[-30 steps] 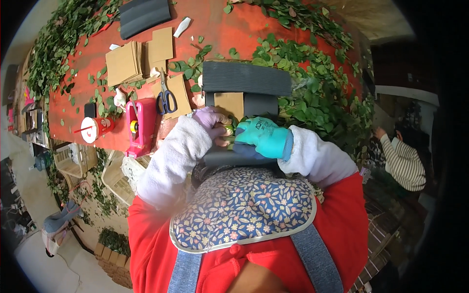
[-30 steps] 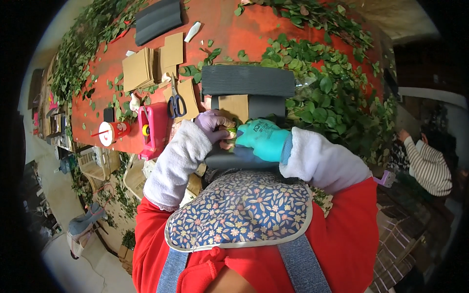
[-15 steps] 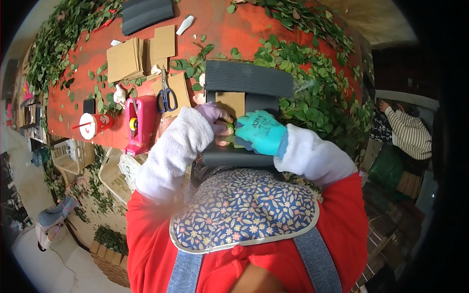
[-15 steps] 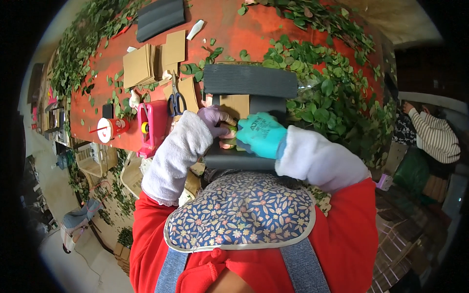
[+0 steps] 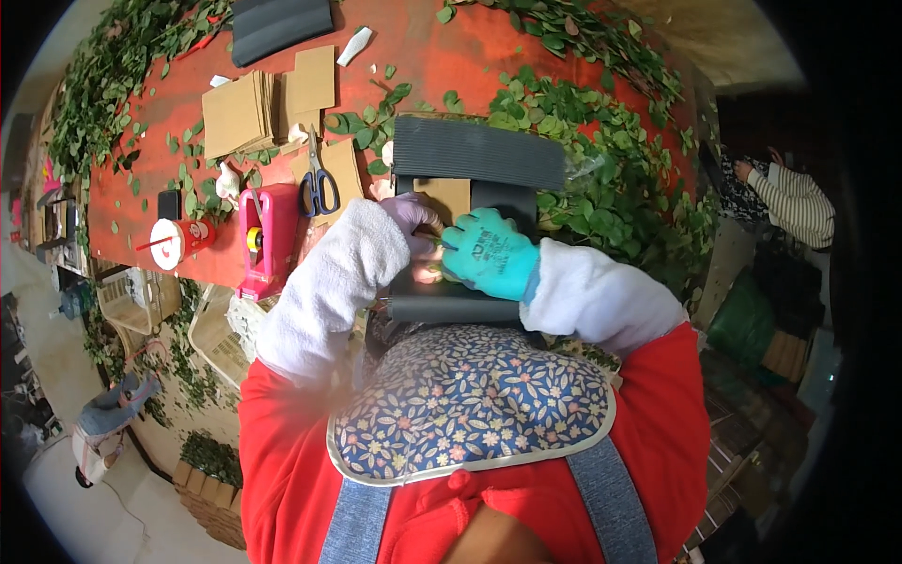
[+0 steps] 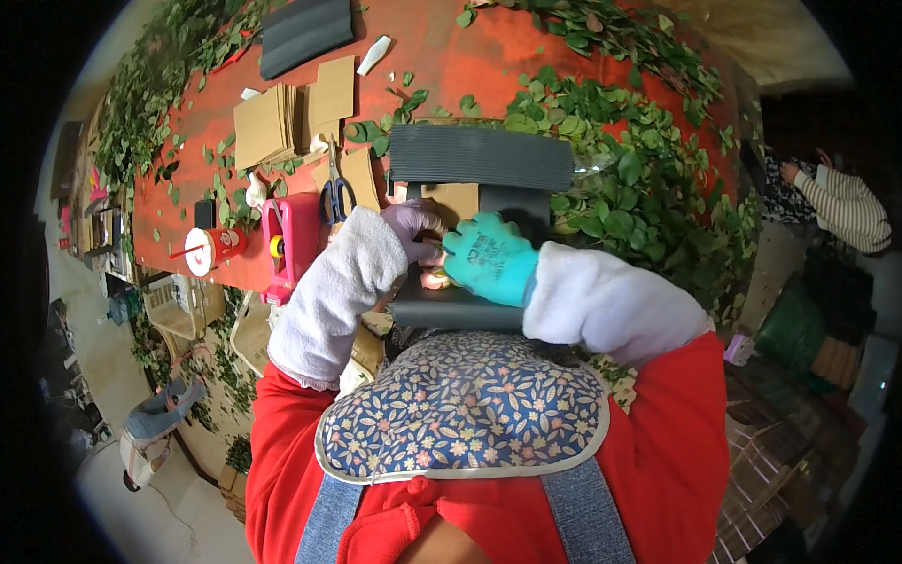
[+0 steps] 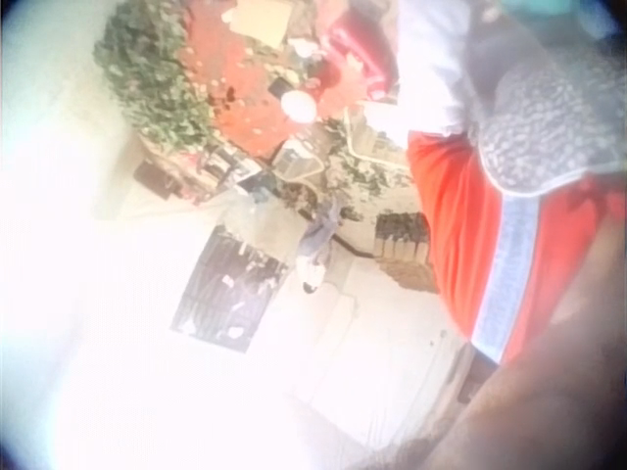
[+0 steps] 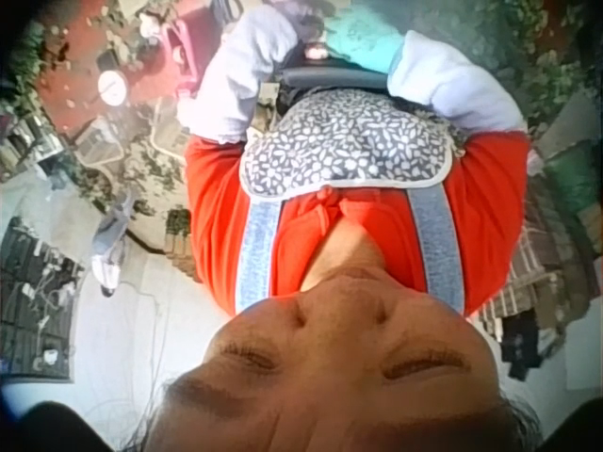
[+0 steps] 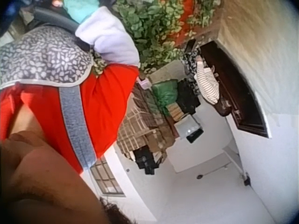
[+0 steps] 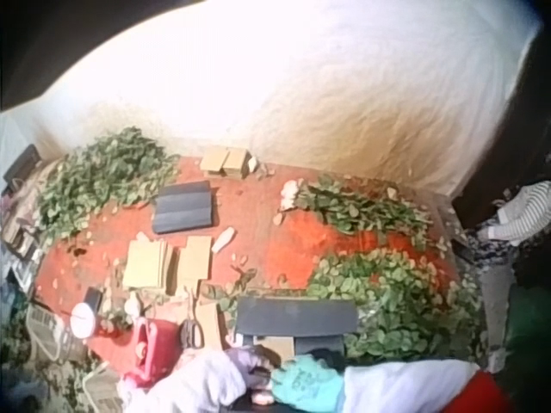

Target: The person assembles a floral gift box by placing roses into a gray heart-shaped container, trimming the stems with a stapler or cutting tool, and then gathering more roses from a large pile on the table.

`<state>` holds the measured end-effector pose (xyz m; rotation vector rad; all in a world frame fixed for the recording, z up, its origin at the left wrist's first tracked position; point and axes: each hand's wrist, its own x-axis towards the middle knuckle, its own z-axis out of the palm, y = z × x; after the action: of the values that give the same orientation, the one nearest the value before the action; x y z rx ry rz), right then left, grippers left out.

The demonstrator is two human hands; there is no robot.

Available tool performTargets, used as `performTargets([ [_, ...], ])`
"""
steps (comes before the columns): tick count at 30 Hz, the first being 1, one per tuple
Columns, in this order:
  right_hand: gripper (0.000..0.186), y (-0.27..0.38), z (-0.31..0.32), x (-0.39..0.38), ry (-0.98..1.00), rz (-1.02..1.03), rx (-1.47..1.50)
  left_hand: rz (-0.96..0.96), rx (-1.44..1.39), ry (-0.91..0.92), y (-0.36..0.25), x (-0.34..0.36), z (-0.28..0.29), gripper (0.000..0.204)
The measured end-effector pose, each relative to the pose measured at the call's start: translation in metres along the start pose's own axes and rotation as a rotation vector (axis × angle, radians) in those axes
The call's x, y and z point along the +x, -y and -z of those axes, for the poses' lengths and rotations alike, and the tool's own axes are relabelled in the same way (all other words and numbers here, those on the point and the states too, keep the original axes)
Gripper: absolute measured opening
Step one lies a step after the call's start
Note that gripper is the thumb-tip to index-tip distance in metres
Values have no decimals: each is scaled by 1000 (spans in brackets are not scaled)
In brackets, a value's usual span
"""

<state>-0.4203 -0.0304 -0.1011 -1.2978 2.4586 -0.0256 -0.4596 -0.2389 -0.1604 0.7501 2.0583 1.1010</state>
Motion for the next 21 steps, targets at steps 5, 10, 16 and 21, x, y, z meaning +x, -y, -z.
performTargets([
  [5, 17, -25, 0, -29, -338, 275, 452, -58, 4, -40, 2, -7, -8, 30],
  [10, 27, -35, -19, -48, -318, 270, 544, -153, 529, -146, -8, -11, -39, 26],
  [16, 44, -89, 21, -50, -121, 346, 797, 7, 565, -180, 6, -18, -69, 26],
  [21, 23, -217, 97, 1, -659, -298, 762, -102, 364, -386, 18, -20, -78, 36],
])
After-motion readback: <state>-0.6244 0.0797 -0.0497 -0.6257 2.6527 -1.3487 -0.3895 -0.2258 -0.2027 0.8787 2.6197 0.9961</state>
